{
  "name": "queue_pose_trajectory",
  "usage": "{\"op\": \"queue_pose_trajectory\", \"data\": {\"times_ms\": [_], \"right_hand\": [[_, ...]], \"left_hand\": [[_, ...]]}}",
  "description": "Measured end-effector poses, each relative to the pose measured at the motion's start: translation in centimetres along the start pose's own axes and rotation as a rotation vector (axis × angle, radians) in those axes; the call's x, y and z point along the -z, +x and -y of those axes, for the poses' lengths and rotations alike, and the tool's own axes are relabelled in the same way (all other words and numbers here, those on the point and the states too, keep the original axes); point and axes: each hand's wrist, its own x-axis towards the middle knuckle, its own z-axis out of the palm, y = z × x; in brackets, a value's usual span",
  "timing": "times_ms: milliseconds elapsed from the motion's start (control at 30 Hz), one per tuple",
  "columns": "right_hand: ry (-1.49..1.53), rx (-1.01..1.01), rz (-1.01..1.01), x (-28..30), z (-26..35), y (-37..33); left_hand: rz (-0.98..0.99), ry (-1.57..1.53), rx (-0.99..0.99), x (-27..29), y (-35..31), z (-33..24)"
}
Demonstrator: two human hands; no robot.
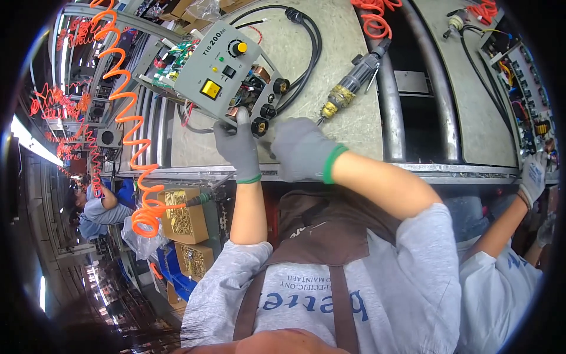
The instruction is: Assembling an electronic component/inverter unit on a production line using hand tools.
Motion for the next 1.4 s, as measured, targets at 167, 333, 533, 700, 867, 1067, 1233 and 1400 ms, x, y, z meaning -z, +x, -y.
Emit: {"op": "queue_pose_trajectory", "data": {"times_ms": [167, 333, 533, 700, 867, 1067, 1233, 1400], "right_hand": [[0.354, 0.006, -0.069, 5.2, -3.1, -5.5], [0.547, 0.029, -0.233, 7.3, -7.6, -5.2], [0.093, 0.086, -0.239, 5.3, -8.9, -0.9], [-0.078, 0.173, -0.413, 2.2, -12.5, -3.1], [-0.116, 0.167, -0.396, 0.9, -14.5, -2.7], [-0.294, 0.233, -0.56, 0.5, -21.5, 5.0], [-0.232, 0.204, -0.594, 2.2, -15.6, 8.5], [-0.25, 0.182, -0.625, 2.6, -13.8, 8.1]], "left_hand": [[0.032, -0.263, -0.084, 2.3, 0.2, -0.2], [-0.077, -0.343, -0.024, 7.3, 0.6, 2.2], [-0.467, -0.264, 0.108, 9.2, 1.6, 5.2], [-0.355, -0.368, 0.18, 9.2, 0.7, 4.0], [-0.328, -0.046, -0.047, 10.7, 1.3, 8.9], [-0.334, -0.413, 0.081, 6.6, 3.3, 5.7], [-0.433, -0.443, 0.105, 4.4, 6.0, 4.0], [-0.261, -0.464, 0.073, 6.4, 6.2, 4.8]]}}
